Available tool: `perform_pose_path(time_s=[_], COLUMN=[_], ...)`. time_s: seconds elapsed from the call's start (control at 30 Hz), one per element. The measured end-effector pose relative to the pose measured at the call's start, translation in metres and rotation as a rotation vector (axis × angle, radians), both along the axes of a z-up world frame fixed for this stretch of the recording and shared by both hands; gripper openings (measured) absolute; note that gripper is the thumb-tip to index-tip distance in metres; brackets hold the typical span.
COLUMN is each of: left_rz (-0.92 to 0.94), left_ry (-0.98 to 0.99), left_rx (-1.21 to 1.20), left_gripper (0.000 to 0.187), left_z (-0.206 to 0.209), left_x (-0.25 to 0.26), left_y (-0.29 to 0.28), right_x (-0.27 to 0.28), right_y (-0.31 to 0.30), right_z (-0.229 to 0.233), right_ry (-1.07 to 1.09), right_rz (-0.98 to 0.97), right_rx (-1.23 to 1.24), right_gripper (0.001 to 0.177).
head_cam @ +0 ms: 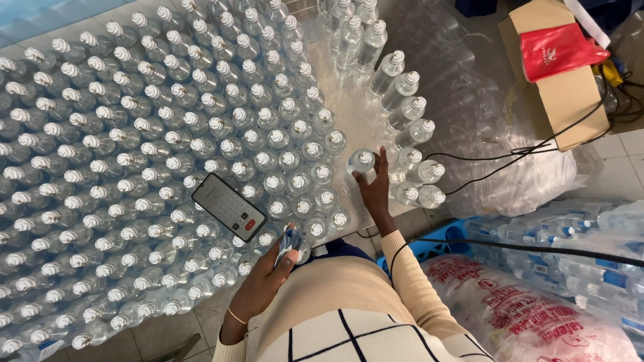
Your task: The person applies small paper labels to the caps of clear plastic bottles arranged on a table. They pick up each bottle, affix a label, and place it back in the array. A smartphone is visible on the table, but its screen content is not clearly readable.
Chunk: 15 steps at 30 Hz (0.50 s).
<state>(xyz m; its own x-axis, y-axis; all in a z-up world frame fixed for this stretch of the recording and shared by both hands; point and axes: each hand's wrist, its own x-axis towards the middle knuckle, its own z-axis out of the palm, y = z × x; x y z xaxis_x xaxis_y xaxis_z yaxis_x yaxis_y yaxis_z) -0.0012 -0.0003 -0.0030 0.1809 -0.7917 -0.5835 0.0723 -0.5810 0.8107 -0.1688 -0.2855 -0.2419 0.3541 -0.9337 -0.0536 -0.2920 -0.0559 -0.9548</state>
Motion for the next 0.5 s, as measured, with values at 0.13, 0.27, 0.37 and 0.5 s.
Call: perform_pose_path(time_s=[0.13,0.27,0.37,0.5], left_rz=[0.013,0.014,0.023,0.03], left_ry=[0.009,0.005,0.001,0.0], left_rx=[0.032,0.037,0.028,0.017], left_gripper=[0.083,0.082,0.083,0.081], left_z=[0.003,0.002,0.0,0.002], left_x=[-0.001,-0.001,0.0,0.0], left_y=[0.003,0.008,0.01,0.011], right_x=[-0.001,-0.001,0.002,0.003], right_y=[-0.003,-0.004,-0.006,-0.009], right_z=[-0.02,-0.032,-0.034,-0.041], right_ry=[0.007,0.071,0.094,0.151], right_rz=[0.029,0.049,0.038,0.04], right_rx=[-0.023,-0.05,-0.007,0.02], right_gripper=[0.102,0.101,0.1,0.1])
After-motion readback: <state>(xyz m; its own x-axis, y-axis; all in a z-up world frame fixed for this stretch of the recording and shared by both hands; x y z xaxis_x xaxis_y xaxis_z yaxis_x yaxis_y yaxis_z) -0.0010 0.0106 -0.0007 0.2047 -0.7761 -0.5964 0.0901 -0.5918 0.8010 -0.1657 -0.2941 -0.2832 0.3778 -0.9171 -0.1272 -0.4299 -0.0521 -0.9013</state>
